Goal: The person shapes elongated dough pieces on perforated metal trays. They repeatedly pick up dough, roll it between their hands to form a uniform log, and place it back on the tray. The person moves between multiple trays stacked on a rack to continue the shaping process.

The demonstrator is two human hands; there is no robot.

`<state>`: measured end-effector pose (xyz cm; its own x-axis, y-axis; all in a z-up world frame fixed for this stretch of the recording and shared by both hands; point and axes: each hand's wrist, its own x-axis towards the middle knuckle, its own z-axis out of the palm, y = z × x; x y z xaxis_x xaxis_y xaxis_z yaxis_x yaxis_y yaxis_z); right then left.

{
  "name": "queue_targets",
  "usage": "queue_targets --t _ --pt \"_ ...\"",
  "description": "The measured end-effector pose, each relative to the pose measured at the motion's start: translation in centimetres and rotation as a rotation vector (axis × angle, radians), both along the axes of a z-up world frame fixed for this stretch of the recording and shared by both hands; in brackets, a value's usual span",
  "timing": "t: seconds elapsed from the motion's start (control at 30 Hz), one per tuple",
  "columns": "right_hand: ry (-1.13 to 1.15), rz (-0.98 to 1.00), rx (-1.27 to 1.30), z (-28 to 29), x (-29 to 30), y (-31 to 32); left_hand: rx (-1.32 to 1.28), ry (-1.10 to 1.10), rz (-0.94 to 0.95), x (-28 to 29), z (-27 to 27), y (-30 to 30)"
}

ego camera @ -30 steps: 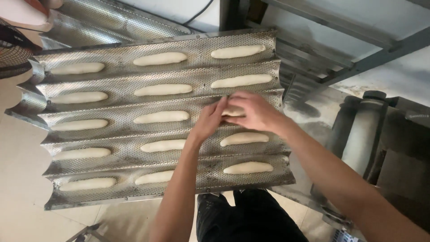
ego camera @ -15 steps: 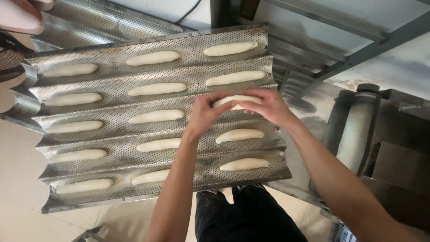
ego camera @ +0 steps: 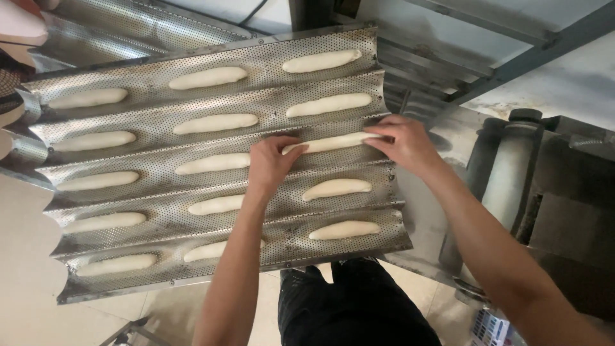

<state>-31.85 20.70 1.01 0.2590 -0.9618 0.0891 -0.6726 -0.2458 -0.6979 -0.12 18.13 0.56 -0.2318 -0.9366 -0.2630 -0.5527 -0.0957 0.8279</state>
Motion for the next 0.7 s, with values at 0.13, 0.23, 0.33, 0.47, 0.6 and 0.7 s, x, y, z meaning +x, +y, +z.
queue_targets --t 0.13,0.23,0.33,0.47,0.6,0.7 --pt "0.083 0.024 -0.048 -1.2 -0.9 0.0 -0.397 -0.195 0.052 -0.3 -4.1 1.1" --pt "0.056 0.006 -0.072 -1.9 -0.8 0.1 -0.453 -0.194 0.047 -0.4 -4.3 2.0" --pt "0.063 0.032 -0.049 0.1 0.2 0.9 -0.467 -0.097 0.072 -0.3 -2.6 2.7" --pt "0.027 0.182 0.069 2.2 6.3 4.1 -0.371 0.030 0.169 -0.9 1.0 5.8" --pt "0.243 0.444 -0.112 -2.7 10.8 6.1 -0.366 0.077 0.112 -1.0 -0.2 9.2" --pt "0.223 0.448 -0.092 -2.1 11.6 6.4 -0.165 0.090 0.044 -1.6 0.8 10.5"
